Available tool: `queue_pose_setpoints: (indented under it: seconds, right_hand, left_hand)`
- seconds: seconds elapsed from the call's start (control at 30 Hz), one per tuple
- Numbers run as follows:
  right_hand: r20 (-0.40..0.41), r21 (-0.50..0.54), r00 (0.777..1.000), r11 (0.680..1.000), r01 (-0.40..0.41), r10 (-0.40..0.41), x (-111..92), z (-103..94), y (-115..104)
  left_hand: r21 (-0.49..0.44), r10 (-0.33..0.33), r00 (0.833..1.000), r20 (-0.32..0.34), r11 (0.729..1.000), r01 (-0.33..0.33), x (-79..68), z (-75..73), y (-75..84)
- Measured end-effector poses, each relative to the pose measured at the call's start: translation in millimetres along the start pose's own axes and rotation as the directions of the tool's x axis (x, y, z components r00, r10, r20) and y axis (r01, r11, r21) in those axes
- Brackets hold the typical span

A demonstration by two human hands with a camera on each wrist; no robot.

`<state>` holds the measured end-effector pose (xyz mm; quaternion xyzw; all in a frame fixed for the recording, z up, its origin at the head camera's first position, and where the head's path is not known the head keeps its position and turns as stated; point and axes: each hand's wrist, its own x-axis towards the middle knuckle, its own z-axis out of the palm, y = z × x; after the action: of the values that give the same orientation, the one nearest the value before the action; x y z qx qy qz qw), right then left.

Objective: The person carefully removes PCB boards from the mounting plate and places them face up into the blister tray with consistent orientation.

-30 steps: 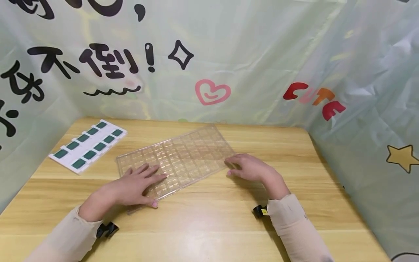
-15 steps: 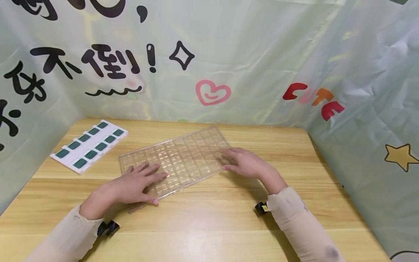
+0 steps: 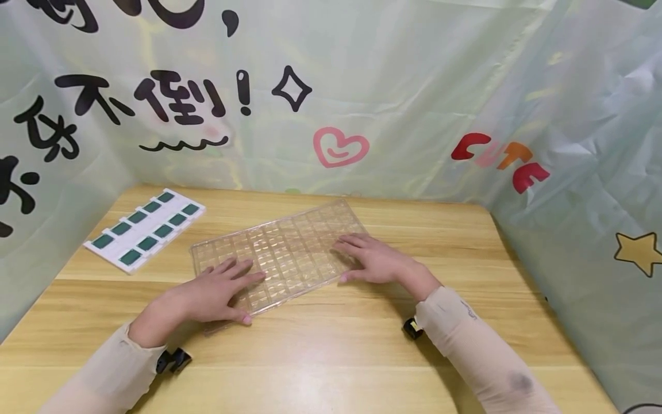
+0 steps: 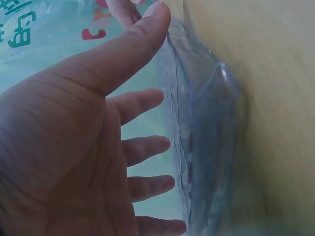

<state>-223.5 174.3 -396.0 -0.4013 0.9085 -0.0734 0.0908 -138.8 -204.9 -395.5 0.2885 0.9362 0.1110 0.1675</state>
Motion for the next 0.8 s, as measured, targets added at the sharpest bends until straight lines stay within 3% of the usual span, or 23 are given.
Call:
queue_pose_setpoints:
  seconds: [0.5, 0.8]
  right_hand:
    - [0.12, -0.06, 0.993, 0.998, 0.023, -0.015, 17.6, 0.1, -0.8]
    - [0.127, -0.068, 0.992, 0.998, -0.009, 0.018, 14.9, 4.0, 0.2]
  left_hand:
    - [-0.015, -0.003, 1.0, 0.007, 1.0, 0.003, -0.7, 1.7, -3.0]
    - [0.013, -0.018, 1.0, -0.008, 1.0, 0.018, -2.0, -3.0, 2.1]
